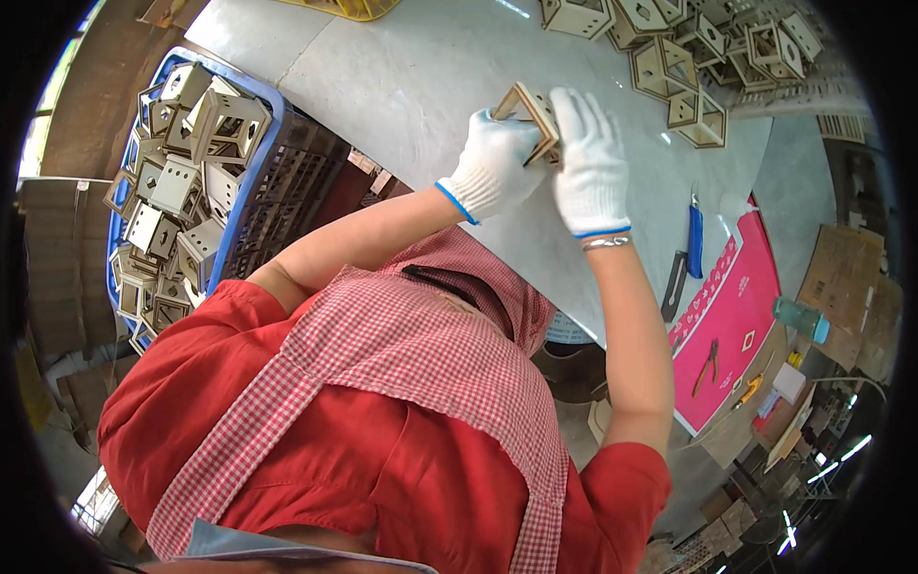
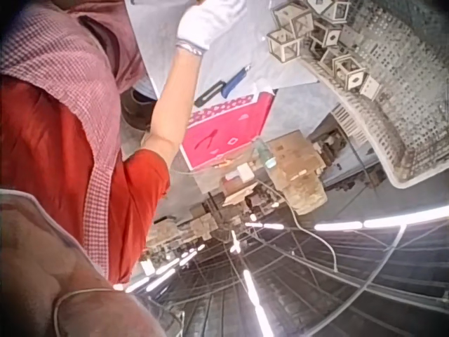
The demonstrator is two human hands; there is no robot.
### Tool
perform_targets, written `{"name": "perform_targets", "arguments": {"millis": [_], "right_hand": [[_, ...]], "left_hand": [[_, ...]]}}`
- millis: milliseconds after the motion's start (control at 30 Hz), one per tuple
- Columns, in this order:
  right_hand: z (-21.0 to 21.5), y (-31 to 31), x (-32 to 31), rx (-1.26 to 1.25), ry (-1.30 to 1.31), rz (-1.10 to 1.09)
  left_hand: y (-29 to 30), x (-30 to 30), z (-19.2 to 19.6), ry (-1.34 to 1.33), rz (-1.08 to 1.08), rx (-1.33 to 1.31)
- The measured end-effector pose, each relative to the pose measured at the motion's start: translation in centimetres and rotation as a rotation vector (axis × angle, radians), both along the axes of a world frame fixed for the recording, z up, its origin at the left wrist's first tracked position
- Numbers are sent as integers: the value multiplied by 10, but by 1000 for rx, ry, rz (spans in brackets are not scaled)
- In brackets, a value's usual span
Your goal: Sanding the edges and surfaces of small wooden boxes using a piece of sandpaper.
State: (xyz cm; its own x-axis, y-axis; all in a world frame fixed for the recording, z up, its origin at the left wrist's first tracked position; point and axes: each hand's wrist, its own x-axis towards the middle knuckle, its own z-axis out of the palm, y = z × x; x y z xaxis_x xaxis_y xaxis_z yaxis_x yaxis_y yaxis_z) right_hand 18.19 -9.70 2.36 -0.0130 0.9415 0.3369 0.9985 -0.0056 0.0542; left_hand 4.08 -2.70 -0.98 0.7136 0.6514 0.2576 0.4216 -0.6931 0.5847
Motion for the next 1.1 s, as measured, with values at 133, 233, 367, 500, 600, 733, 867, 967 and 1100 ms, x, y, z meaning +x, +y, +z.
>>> {"name": "perform_targets", "arguments": {"millis": [133, 233, 367, 500, 600, 733, 867, 967, 1100], "right_hand": [[-14, -17, 22, -160, 191, -272], [-30, -25, 16, -112, 229, -319], [-44, -28, -7, 174, 161, -173], [-29, -32, 10, 66, 219, -259], [-47, -34, 7, 67, 195, -291], [-49, -40, 1, 98, 149, -294], [-33, -36, 12, 204, 51, -158], [-62, -37, 28, 55, 229, -389], [-53, -32, 27, 217, 374, -473]], "left_hand": [[-10, 2, -8, -52, -30, 211], [-13, 8, -15, -96, -42, 282], [-17, 4, -19, -149, -33, 273], [-15, 2, -13, 23, -67, 297], [-17, 2, -14, -15, -73, 297], [-20, -3, -19, -37, -90, 296], [-15, -1, -25, -15, -72, 313], [-12, 0, -18, 2, -145, 230], [-5, -1, -35, -112, -166, 271]]}}
